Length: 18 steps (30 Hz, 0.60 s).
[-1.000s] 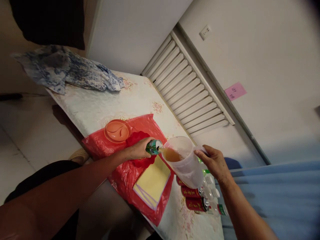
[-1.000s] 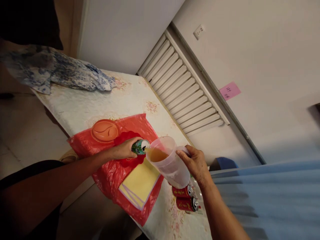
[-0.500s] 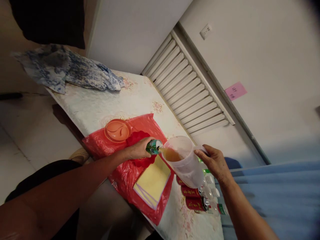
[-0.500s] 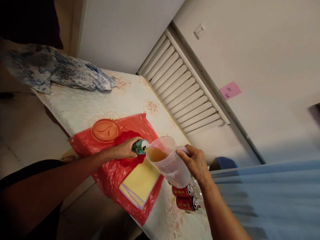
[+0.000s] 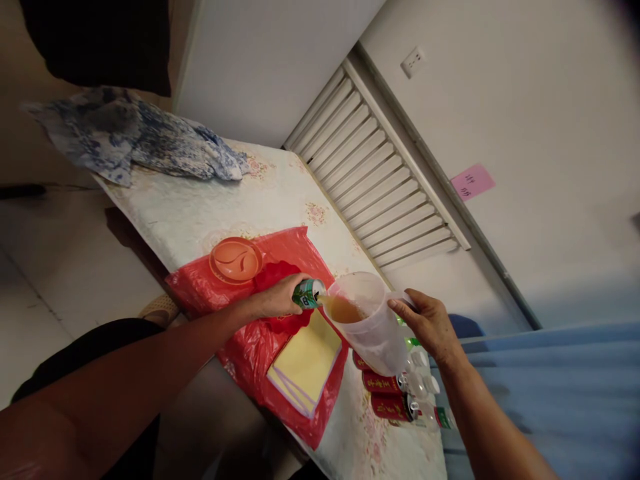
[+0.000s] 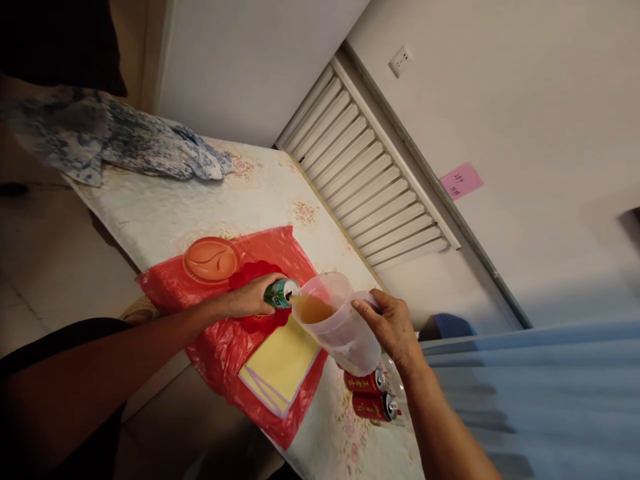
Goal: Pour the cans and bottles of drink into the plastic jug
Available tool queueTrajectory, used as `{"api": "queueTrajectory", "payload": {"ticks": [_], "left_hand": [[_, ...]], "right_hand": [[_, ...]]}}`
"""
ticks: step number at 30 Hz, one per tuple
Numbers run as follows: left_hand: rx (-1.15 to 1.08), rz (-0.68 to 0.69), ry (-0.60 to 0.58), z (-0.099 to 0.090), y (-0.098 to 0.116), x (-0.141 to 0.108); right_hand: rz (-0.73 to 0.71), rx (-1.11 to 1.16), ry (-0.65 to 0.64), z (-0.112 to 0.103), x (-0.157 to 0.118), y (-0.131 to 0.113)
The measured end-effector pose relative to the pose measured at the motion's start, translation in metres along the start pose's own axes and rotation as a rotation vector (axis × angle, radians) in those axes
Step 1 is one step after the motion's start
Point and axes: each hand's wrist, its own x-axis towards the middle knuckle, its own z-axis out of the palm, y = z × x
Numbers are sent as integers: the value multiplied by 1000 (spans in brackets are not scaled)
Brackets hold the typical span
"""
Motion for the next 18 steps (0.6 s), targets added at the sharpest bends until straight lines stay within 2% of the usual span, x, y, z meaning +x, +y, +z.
{"api": "queueTrajectory", "payload": {"ticks": [9,18], "left_hand": [[5,-2,-11,0,0,0],[-25,-21,-4,-1,-2,0]], "right_hand": [[-5,1,-9,2,0,2],[31,43,23,12,-6,17]]}}
